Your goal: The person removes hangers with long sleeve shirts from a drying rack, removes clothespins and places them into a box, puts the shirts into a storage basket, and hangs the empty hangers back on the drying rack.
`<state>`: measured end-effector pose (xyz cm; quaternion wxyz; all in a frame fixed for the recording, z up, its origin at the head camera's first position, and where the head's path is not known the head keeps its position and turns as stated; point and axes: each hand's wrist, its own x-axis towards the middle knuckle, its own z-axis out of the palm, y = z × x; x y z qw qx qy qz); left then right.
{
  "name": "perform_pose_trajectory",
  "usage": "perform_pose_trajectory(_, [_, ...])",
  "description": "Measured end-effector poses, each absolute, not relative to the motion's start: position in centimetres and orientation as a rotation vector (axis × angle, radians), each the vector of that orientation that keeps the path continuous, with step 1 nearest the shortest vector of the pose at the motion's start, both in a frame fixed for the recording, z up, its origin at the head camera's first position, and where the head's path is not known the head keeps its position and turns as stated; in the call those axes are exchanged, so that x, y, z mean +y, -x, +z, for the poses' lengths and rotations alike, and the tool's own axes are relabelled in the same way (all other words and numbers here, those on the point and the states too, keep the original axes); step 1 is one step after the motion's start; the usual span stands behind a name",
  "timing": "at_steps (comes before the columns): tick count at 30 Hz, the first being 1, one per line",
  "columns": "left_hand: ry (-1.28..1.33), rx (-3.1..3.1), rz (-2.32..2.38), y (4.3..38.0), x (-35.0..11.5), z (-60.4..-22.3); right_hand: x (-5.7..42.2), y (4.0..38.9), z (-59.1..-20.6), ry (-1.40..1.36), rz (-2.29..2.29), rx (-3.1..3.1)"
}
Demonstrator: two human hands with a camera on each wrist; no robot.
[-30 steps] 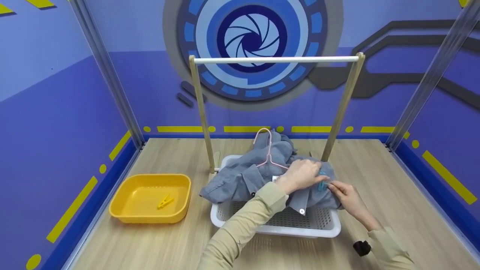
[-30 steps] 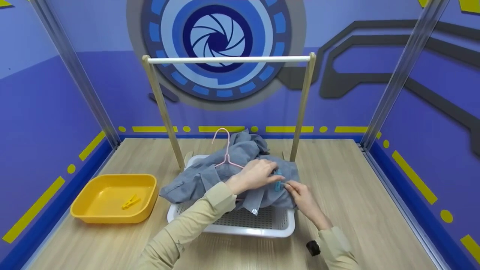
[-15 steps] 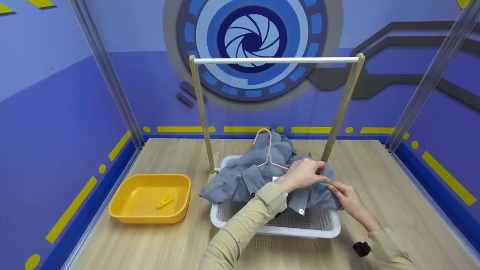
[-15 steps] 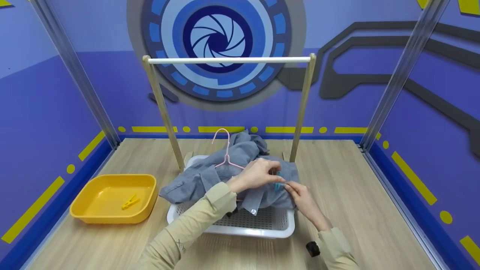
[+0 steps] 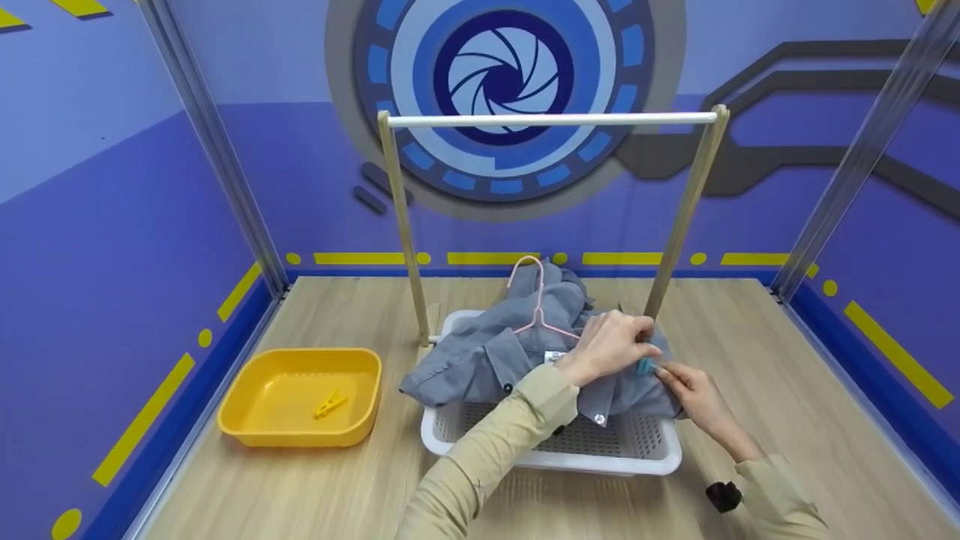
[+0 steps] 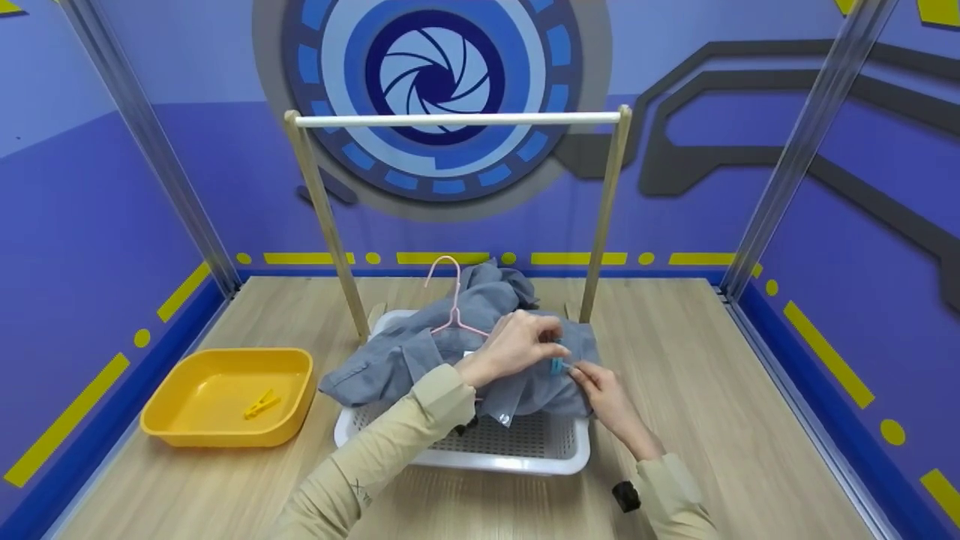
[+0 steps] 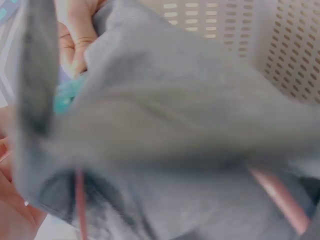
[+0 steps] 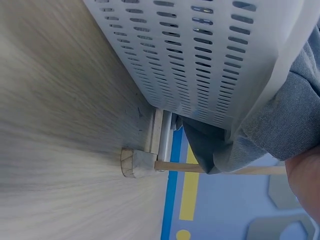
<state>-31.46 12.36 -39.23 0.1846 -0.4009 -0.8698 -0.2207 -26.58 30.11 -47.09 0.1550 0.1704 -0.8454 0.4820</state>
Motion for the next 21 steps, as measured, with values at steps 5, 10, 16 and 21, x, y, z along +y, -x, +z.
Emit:
perform_pose_trajectory(5, [1.139, -2.432, -0.643, 31.4, 12.0, -38.8, 30.6, 27.0, -48.0, -0.484, 1.387, -2.426])
perform_pose_trajectory(10, [1.124, -2.465, -0.647, 31.4, 11.6, -38.7, 30.7, 27.1, -48.1, -0.485, 1.357, -2.423])
perform_pose_trajectory(16, [1.112, -2.453, -0.709, 31.3, 11.2, -38.3, 30.5, 27.0, -47.9, -0.470, 1.365, -2.434])
perform_pose_trajectory(21, [1.091, -2.438, -0.728, 31.2, 10.8, -37.7, 29.8, 26.2, -46.7, -0.477, 1.337, -2.423])
